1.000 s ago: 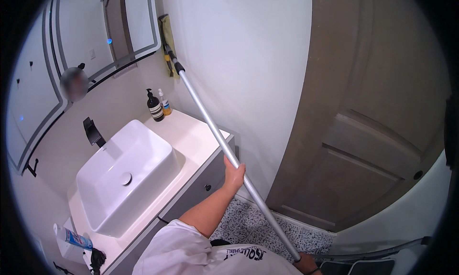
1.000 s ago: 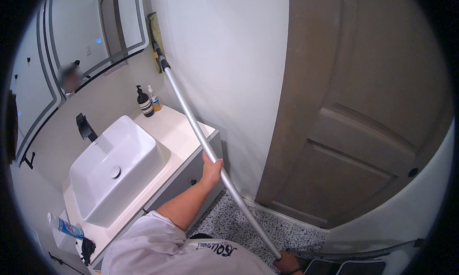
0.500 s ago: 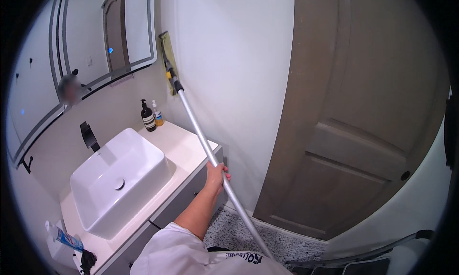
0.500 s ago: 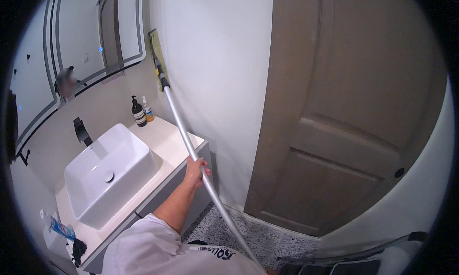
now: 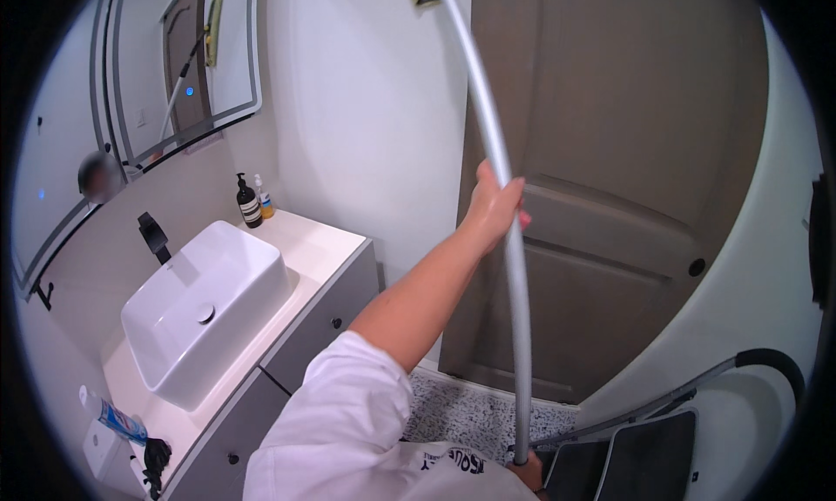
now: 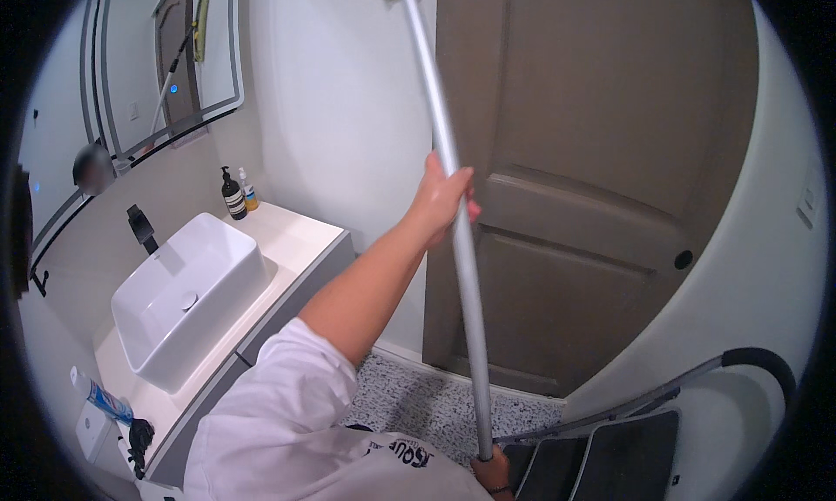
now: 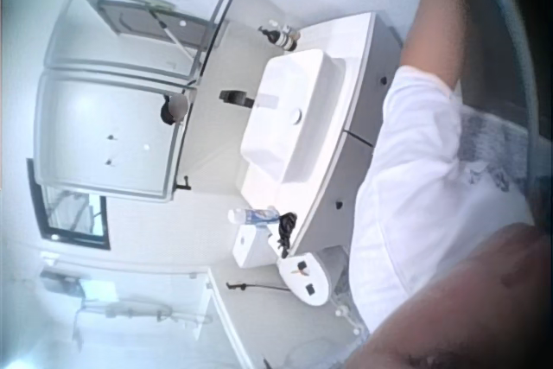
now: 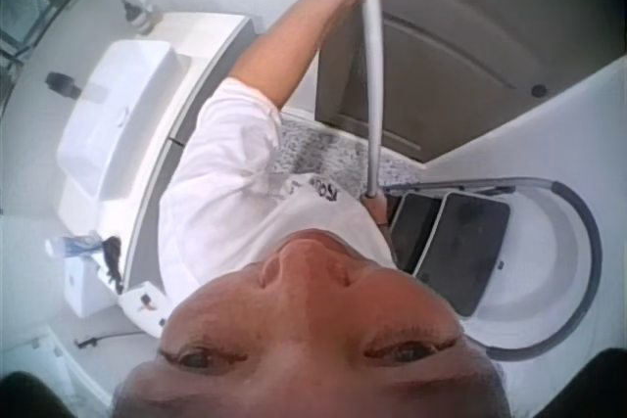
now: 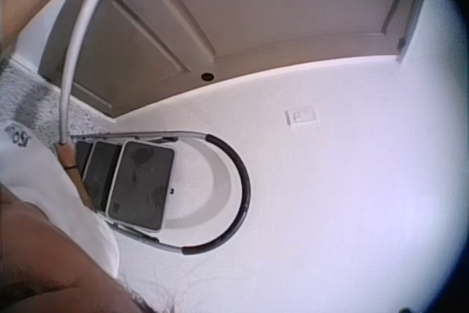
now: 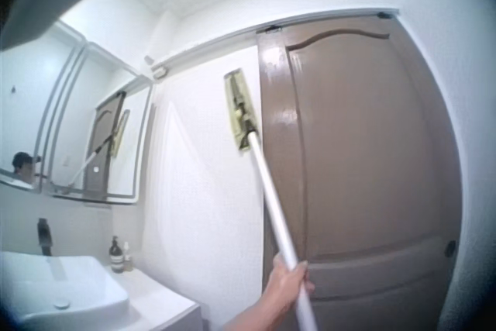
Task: The person uses a long-handled duster to wipe the walls and door in a bathroom. They then use a yellow cloth to wipe a white plastic toilet brush holder and its handle, followed by rinsing both items with a handheld bidet sprayer.
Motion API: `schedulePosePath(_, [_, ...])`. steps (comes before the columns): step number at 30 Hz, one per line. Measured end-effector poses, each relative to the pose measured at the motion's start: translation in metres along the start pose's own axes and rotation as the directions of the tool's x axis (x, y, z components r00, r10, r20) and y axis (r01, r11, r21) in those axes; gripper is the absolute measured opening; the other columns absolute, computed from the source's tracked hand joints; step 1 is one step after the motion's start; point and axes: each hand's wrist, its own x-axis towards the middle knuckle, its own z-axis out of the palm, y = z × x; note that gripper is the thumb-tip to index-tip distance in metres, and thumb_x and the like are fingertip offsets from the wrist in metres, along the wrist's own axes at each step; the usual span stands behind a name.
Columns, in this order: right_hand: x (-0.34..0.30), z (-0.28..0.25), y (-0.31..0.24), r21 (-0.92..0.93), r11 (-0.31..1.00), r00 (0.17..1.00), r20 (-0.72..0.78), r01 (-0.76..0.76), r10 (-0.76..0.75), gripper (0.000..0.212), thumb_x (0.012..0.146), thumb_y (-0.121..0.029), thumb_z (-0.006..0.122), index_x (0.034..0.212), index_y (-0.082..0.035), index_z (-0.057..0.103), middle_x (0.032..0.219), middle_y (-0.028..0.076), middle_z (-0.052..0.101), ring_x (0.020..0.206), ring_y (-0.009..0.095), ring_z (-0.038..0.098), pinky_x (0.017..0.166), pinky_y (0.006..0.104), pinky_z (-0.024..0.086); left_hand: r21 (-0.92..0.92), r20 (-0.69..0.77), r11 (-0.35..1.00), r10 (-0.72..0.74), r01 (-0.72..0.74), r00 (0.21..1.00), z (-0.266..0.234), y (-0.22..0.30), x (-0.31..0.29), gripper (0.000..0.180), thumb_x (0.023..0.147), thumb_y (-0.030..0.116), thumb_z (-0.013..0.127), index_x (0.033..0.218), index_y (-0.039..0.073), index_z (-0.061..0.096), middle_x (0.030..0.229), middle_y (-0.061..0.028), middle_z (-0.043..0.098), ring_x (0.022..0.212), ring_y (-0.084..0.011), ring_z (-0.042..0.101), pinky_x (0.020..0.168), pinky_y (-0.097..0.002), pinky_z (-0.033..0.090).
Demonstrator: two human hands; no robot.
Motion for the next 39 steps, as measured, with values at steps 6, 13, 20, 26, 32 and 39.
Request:
schedulePosePath(6, [-0.022,-0.01,-0.003,0.129,0.99,0.97,-0.227,-0.056,0.084,0.022,0.057,-0.01,0.06,0.071,0.0,0.047,0.063,0.017,0.053,0.063,0.03,0.055,0.059,0.0358,0.043,0.0,0.085,0.998,-0.055,0.055,0.995,0.046,0.029,-0.007,0.041,0.077,0.009,0.043,0.112,0.004,0.021,0.068,-0.0088,0.042,0.046,-0.0167,0.046,0.041,-0.0297,0.043])
schedulePosePath(13, [-0.131,-0.041,0.101,0.137,0.966,0.976,0.036,-0.218,0.216,0.03,0.072,-0.033,0.053,0.089,-0.009,0.051,0.085,0.017,0.056,0.08,0.036,0.052,0.063,0.0442,0.044,-0.157,0.133,0.965,-0.191,0.211,0.973,0.018,-0.075,-0.101,0.045,0.079,0.008,0.04,0.118,0.005,0.018,0.067,-0.0103,0.043,0.05,-0.0198,0.047,0.046,-0.036,0.047])
schedulePosePath(20, [-0.275,-0.004,0.334,-0.373,0.89,0.965,-0.127,-0.262,0.231,0.034,0.074,-0.034,0.052,0.093,-0.005,0.052,0.084,0.021,0.055,0.08,0.037,0.051,0.067,0.0443,0.041,-0.007,0.167,0.893,-0.442,0.45,0.881,-0.013,-0.172,-0.237,0.033,0.084,0.014,0.038,0.114,0.01,0.025,0.069,-0.0069,0.048,0.057,-0.0151,0.049,0.047,-0.0314,0.045])
schedulePosePath(26, [-0.355,-0.023,0.335,-0.409,0.802,0.894,-0.095,-0.436,0.438,0.033,0.074,-0.031,0.052,0.095,-0.005,0.051,0.083,0.021,0.055,0.078,0.037,0.051,0.067,0.0443,0.041,-0.13,0.125,0.634,-0.752,0.762,0.647,-0.018,-0.2,-0.3,0.036,0.084,0.025,0.041,0.113,0.01,0.025,0.075,-0.0062,0.047,0.055,-0.0151,0.051,0.046,-0.0299,0.047])
schedulePosePath(32, [-0.394,-0.067,0.297,-0.471,0.749,0.875,-0.116,-0.465,0.47,0.031,0.074,-0.027,0.051,0.097,-0.005,0.049,0.082,0.021,0.055,0.076,0.036,0.051,0.067,0.0442,0.042,-0.147,0.256,0.51,-0.808,0.847,0.531,-0.022,-0.233,-0.335,0.031,0.083,0.032,0.04,0.102,0.009,0.032,0.078,-0.0107,0.049,0.06,-0.0216,0.055,0.049,-0.0328,0.049])
schedulePosePath(39, [-0.368,-0.089,0.176,-0.706,0.555,0.821,-0.067,-0.441,0.567,0.029,0.072,-0.025,0.051,0.093,-0.005,0.05,0.088,0.021,0.055,0.082,0.036,0.052,0.069,0.044,0.043,-0.185,0.215,0.234,-0.938,0.955,0.271,-0.037,-0.285,-0.361,0.028,0.081,0.031,0.041,0.091,0.005,0.039,0.076,-0.0129,0.051,0.064,-0.0263,0.056,0.056,-0.0385,0.05])
